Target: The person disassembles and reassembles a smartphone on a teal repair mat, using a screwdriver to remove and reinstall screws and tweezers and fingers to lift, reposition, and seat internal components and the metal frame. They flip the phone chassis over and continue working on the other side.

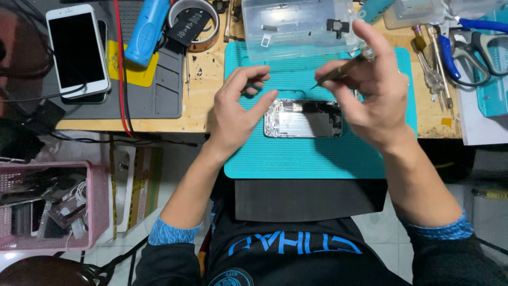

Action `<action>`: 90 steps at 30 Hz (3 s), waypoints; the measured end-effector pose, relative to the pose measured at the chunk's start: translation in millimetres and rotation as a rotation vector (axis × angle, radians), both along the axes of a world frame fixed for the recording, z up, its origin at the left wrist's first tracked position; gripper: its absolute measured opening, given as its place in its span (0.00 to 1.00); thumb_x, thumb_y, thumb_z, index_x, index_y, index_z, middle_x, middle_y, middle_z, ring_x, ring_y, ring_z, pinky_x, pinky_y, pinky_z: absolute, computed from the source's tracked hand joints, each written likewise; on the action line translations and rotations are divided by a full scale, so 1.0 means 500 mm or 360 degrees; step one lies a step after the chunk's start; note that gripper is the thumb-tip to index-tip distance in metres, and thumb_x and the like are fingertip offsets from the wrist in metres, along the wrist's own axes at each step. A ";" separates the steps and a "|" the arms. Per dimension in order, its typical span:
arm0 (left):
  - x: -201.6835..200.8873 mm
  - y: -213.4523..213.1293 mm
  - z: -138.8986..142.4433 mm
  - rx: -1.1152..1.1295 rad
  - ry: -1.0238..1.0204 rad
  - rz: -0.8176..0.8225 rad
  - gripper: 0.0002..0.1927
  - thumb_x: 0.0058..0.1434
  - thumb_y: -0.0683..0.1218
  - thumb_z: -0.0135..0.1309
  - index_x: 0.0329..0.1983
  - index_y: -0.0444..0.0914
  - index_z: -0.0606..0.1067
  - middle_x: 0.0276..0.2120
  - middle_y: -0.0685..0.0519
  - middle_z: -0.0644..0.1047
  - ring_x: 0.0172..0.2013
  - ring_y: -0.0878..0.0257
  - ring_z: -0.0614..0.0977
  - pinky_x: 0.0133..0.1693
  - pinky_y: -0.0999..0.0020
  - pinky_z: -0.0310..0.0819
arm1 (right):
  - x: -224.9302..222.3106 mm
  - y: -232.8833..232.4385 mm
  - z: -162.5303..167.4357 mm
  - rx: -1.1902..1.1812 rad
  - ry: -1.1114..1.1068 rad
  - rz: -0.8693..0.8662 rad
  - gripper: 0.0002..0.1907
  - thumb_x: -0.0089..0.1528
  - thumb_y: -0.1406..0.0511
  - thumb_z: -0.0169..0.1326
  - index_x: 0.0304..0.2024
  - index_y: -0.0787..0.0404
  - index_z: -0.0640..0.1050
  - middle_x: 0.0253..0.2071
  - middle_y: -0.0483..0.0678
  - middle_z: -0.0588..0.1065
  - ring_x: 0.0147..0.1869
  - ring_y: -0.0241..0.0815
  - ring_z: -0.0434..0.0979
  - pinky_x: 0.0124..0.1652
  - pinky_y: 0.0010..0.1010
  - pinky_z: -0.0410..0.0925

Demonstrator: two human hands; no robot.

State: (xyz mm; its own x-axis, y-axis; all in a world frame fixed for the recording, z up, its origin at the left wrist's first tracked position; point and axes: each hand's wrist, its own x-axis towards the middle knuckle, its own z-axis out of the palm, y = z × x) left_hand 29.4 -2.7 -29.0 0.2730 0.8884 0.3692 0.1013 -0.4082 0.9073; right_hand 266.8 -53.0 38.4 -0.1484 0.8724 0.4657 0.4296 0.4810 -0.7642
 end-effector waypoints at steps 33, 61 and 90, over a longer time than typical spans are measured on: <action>-0.046 -0.034 0.032 0.0443 0.0773 -0.0313 0.55 0.48 0.50 0.73 0.76 0.36 0.56 0.54 0.49 0.77 0.53 0.50 0.74 0.55 0.55 0.67 | 0.049 0.087 0.017 0.0088 -0.0054 0.0181 0.05 0.81 0.78 0.42 0.59 0.70 0.64 0.51 0.58 0.76 0.50 0.44 0.79 0.53 0.30 0.78; -0.002 -0.011 0.039 0.0359 0.0644 -0.0513 0.52 0.51 0.43 0.70 0.76 0.39 0.56 0.56 0.49 0.75 0.52 0.52 0.76 0.57 0.57 0.69 | 0.019 -0.014 -0.064 -0.0228 0.0254 0.0035 0.09 0.74 0.79 0.52 0.54 0.73 0.67 0.49 0.59 0.79 0.54 0.43 0.83 0.55 0.30 0.77; 0.006 -0.030 0.026 0.0439 0.0570 -0.0351 0.54 0.48 0.45 0.73 0.75 0.38 0.57 0.57 0.46 0.74 0.55 0.48 0.74 0.58 0.55 0.68 | -0.028 0.000 -0.062 -0.0041 -0.0097 0.0011 0.14 0.71 0.79 0.55 0.54 0.70 0.65 0.50 0.56 0.81 0.51 0.41 0.85 0.50 0.27 0.78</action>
